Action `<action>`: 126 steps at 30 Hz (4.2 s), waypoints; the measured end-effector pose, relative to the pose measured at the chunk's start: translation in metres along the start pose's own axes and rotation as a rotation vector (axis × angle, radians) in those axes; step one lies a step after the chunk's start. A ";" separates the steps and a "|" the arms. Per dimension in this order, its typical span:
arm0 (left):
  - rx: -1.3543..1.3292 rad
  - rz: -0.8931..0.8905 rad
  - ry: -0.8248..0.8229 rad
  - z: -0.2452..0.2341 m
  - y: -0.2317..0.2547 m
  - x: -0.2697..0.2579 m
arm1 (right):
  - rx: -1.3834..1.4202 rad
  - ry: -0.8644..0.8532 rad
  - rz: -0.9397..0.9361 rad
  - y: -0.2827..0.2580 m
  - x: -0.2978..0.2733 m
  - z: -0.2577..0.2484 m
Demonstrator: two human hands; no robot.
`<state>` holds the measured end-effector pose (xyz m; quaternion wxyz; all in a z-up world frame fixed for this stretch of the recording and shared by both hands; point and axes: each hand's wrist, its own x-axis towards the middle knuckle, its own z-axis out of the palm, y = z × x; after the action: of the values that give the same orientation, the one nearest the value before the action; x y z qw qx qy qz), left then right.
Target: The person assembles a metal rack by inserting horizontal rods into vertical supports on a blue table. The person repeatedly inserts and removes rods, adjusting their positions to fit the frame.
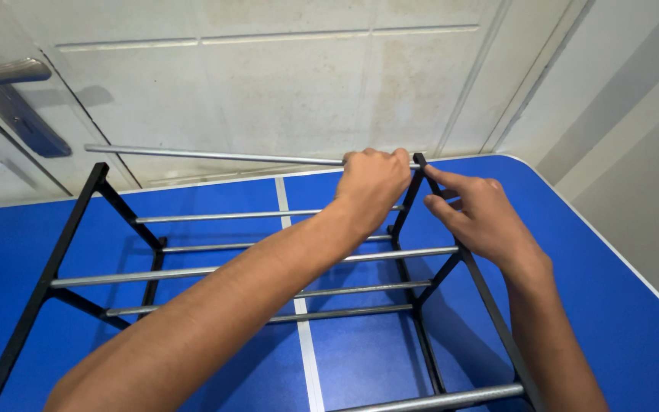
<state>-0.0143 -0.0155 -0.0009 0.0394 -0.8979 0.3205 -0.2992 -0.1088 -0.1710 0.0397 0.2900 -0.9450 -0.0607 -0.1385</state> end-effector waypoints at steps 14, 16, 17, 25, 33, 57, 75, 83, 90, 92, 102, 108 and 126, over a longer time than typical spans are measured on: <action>0.032 0.098 0.343 -0.015 -0.007 -0.004 | 0.049 0.277 -0.254 0.000 -0.004 0.006; 0.018 0.149 0.418 -0.022 -0.009 -0.005 | -0.007 0.350 -0.310 -0.002 -0.005 0.006; 0.008 0.171 0.449 -0.025 -0.010 -0.006 | -0.031 0.380 -0.325 -0.003 -0.006 0.006; -0.059 0.227 0.611 -0.040 -0.009 -0.006 | -0.151 0.536 -0.279 -0.007 -0.016 -0.010; -0.127 0.245 0.608 -0.038 -0.013 -0.008 | -0.239 0.299 -0.149 -0.008 -0.044 -0.056; -0.520 0.777 0.178 -0.040 0.005 -0.005 | -0.256 0.467 0.027 0.097 -0.116 -0.014; -0.508 0.708 0.026 -0.046 0.015 0.001 | -0.291 0.247 0.313 0.197 -0.142 0.043; -0.522 0.704 0.018 -0.044 0.013 0.002 | -0.378 0.027 0.425 0.163 -0.137 0.039; -0.580 0.570 -0.163 -0.059 0.013 0.002 | -0.301 0.184 0.089 0.103 -0.130 0.018; -0.593 0.563 -0.172 -0.067 0.015 0.002 | -0.301 0.221 -0.038 0.084 -0.127 0.009; -0.634 0.316 -0.265 -0.115 0.019 -0.024 | -0.079 0.133 -0.162 -0.004 -0.107 -0.065; -0.564 0.219 -0.407 -0.112 0.031 -0.057 | -0.256 -0.368 -0.020 -0.045 -0.092 -0.079; -0.618 0.136 -0.223 -0.074 -0.016 -0.075 | -0.103 -0.112 -0.220 -0.051 -0.061 -0.012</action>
<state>-0.0928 0.0511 0.0253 -0.1800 -0.8711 0.4491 -0.0845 -0.1799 -0.1378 0.0582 0.2204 -0.9524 -0.1732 -0.1194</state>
